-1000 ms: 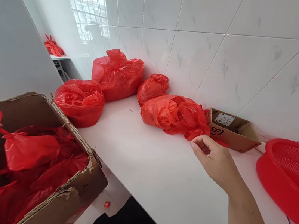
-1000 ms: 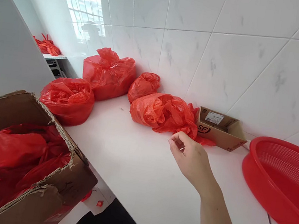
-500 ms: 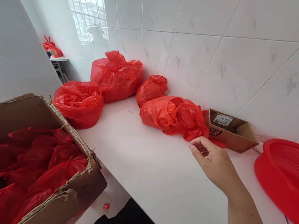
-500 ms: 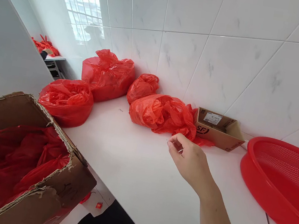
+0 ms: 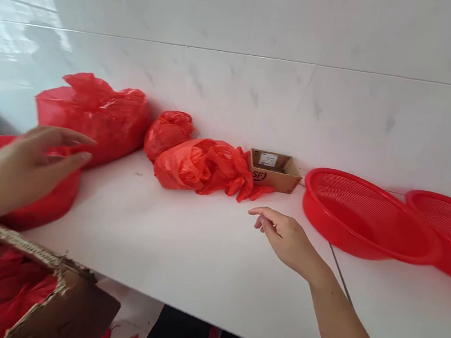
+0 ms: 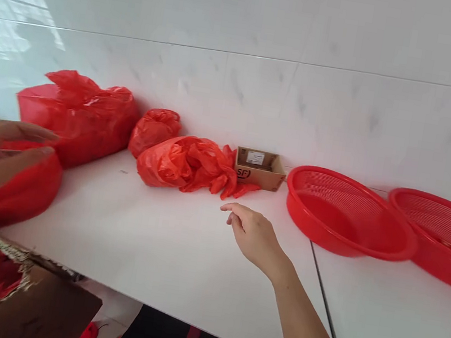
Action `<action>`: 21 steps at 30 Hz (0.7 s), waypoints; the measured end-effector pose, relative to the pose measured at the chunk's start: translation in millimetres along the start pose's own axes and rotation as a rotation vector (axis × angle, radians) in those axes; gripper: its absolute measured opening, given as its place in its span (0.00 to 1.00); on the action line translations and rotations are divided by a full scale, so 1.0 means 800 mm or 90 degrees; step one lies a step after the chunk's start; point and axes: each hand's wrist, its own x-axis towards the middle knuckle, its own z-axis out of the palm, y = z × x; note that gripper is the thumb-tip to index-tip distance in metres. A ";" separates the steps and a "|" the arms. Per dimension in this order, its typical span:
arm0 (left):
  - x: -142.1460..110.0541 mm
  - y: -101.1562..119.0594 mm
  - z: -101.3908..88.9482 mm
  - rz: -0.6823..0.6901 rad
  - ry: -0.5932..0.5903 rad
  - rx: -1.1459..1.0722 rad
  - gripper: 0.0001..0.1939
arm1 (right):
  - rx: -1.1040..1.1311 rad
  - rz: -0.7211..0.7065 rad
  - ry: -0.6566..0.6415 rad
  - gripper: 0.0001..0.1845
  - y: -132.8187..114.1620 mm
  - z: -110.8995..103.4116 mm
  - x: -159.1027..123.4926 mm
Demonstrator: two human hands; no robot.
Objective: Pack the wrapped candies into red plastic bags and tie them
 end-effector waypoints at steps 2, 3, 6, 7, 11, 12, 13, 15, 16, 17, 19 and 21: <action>-0.006 0.037 0.035 0.127 -0.075 -0.069 0.24 | -0.044 0.030 0.061 0.18 0.034 -0.015 -0.016; -0.012 0.055 0.052 0.177 -0.109 -0.113 0.23 | -0.081 0.042 0.106 0.18 0.053 -0.025 -0.025; -0.032 0.098 0.097 0.249 -0.205 -0.172 0.20 | -0.221 0.086 0.288 0.18 0.108 -0.063 -0.054; -0.037 0.108 0.110 0.257 -0.236 -0.166 0.19 | -0.257 0.107 0.340 0.18 0.123 -0.076 -0.065; -0.048 0.137 0.159 0.258 -0.366 -0.147 0.16 | -0.255 0.160 0.417 0.16 0.160 -0.102 -0.107; -0.049 0.143 0.173 0.258 -0.406 -0.137 0.15 | -0.237 0.152 0.418 0.15 0.162 -0.100 -0.114; -0.050 0.149 0.188 0.260 -0.440 -0.124 0.15 | -0.217 0.136 0.416 0.14 0.162 -0.094 -0.118; -0.053 0.161 0.222 0.265 -0.478 -0.088 0.14 | -0.173 0.105 0.390 0.13 0.156 -0.075 -0.119; -0.055 0.167 0.239 0.265 -0.474 -0.075 0.13 | -0.150 0.098 0.367 0.12 0.151 -0.064 -0.116; -0.058 0.173 0.256 0.262 -0.458 -0.063 0.13 | -0.126 0.095 0.331 0.12 0.144 -0.051 -0.110; -0.063 0.184 0.286 0.250 -0.401 -0.042 0.14 | -0.088 0.088 0.228 0.14 0.131 -0.028 -0.092; -0.066 0.191 0.307 0.243 -0.326 -0.023 0.16 | -0.064 0.064 0.118 0.17 0.118 -0.006 -0.066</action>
